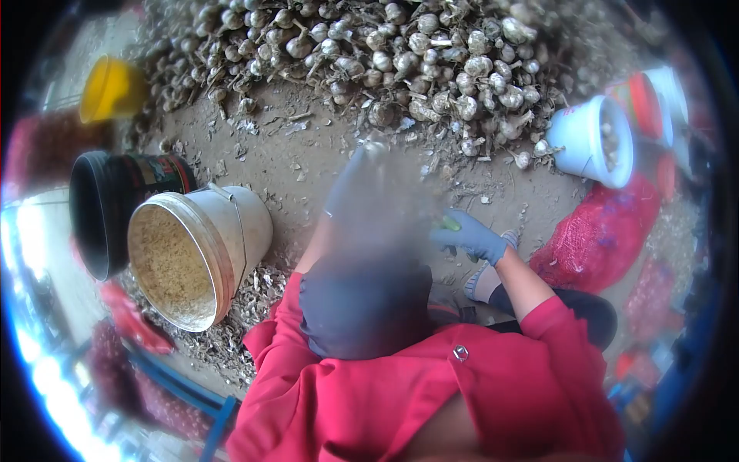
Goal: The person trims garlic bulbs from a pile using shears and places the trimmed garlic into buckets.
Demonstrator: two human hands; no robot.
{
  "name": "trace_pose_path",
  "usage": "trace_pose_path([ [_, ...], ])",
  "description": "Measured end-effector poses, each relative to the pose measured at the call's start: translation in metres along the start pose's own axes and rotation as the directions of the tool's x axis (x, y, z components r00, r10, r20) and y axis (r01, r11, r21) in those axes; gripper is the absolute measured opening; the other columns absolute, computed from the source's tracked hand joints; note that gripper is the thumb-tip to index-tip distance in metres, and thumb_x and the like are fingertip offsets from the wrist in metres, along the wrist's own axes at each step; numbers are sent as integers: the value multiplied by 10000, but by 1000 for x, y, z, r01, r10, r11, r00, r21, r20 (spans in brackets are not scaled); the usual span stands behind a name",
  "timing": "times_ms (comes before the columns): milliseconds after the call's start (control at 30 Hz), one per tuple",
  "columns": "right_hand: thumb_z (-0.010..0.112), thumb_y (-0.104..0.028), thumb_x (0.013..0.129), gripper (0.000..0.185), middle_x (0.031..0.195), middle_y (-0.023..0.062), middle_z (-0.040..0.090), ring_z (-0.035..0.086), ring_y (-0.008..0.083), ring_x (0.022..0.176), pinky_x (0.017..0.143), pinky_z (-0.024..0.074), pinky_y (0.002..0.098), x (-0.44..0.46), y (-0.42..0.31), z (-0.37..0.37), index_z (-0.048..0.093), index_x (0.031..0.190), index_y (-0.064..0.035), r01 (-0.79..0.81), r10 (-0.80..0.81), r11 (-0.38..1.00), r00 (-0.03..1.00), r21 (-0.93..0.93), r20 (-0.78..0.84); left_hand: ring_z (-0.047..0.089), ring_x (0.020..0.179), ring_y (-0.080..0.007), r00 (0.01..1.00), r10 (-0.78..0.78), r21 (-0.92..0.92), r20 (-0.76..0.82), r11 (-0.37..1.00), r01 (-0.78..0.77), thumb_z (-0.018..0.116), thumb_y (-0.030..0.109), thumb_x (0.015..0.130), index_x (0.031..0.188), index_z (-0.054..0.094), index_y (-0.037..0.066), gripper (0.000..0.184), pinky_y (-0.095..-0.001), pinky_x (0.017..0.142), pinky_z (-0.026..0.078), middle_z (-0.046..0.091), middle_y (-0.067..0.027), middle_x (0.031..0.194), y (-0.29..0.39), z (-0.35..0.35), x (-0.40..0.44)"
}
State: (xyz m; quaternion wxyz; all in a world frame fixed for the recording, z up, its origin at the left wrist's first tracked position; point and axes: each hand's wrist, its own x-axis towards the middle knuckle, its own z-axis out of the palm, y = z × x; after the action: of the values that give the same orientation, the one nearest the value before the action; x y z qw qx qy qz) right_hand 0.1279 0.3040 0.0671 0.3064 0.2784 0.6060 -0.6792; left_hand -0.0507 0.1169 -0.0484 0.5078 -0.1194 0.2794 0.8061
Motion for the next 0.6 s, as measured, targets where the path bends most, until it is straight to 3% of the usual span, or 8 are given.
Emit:
trace_pose_path([
  [67, 672, -322, 846, 328, 779, -1, 563, 556, 82, 701, 638, 472, 255, 9, 26, 3, 580, 996, -46, 14, -6, 991, 998, 133, -60, 567, 955, -172, 997, 73, -41, -12, 996, -73, 539, 399, 932, 1247, 497, 101, 436, -337, 839, 488, 565, -57, 1133, 13, 17, -12],
  [133, 675, -331, 846, 323, 802, 3, 569, 560, 87, 718, 652, 471, 255, 12, 36, 10, 573, 982, -56, -3, 31, 980, 990, 201, -138, 555, 975, -187, 962, 263, 150, -66, 956, -251, 592, 219, 908, 1266, 430, 128, 403, -418, 932, 471, 532, -54, 1145, 19, 34, -23],
  [267, 672, -309, 848, 323, 826, 7, 583, 555, 85, 720, 670, 462, 251, 19, 18, 38, 565, 1005, -47, -42, 52, 985, 997, 167, -53, 557, 1050, -220, 939, 325, 374, -114, 889, -263, 658, 29, 817, 1335, 316, 155, 634, -466, 998, 443, 515, -85, 1159, 8, 27, -25],
  [367, 667, -287, 851, 304, 814, 5, 584, 551, 81, 716, 662, 454, 247, 37, 5, 53, 564, 997, -41, 202, -176, 951, 976, 233, -124, 562, 1045, -196, 976, 212, 169, -43, 965, -202, 711, 12, 775, 1333, 332, 137, 686, -402, 950, 471, 517, -73, 1166, -2, 32, -34],
  [433, 665, -270, 846, 328, 793, 21, 588, 554, 78, 716, 658, 462, 251, 44, 4, 45, 570, 1047, -28, 132, -114, 981, 986, 142, -124, 564, 1028, -168, 982, 176, 76, 72, 980, -182, 757, 8, 741, 1330, 348, 120, 725, -340, 908, 486, 517, -56, 1179, -6, 35, -38],
  [500, 663, -254, 842, 359, 772, 37, 592, 558, 75, 716, 654, 471, 256, 48, 4, 40, 576, 1097, -15, 59, -53, 997, 990, 47, -129, 558, 1023, -153, 960, 277, 559, -44, 803, -206, 771, 37, 743, 1330, 356, 112, 723, -315, 896, 480, 513, -49, 1188, 1, 42, -45],
  [600, 644, -296, 846, 417, 761, 93, 613, 601, 155, 708, 659, 492, 318, 41, 2, 31, 573, 1163, -35, -87, 89, 996, 970, 22, -227, 536, 1019, -139, 966, 251, 665, -58, 731, -150, 787, 73, 736, 1334, 362, 103, 734, -289, 909, 456, 521, -46, 1153, 15, 63, -49],
])
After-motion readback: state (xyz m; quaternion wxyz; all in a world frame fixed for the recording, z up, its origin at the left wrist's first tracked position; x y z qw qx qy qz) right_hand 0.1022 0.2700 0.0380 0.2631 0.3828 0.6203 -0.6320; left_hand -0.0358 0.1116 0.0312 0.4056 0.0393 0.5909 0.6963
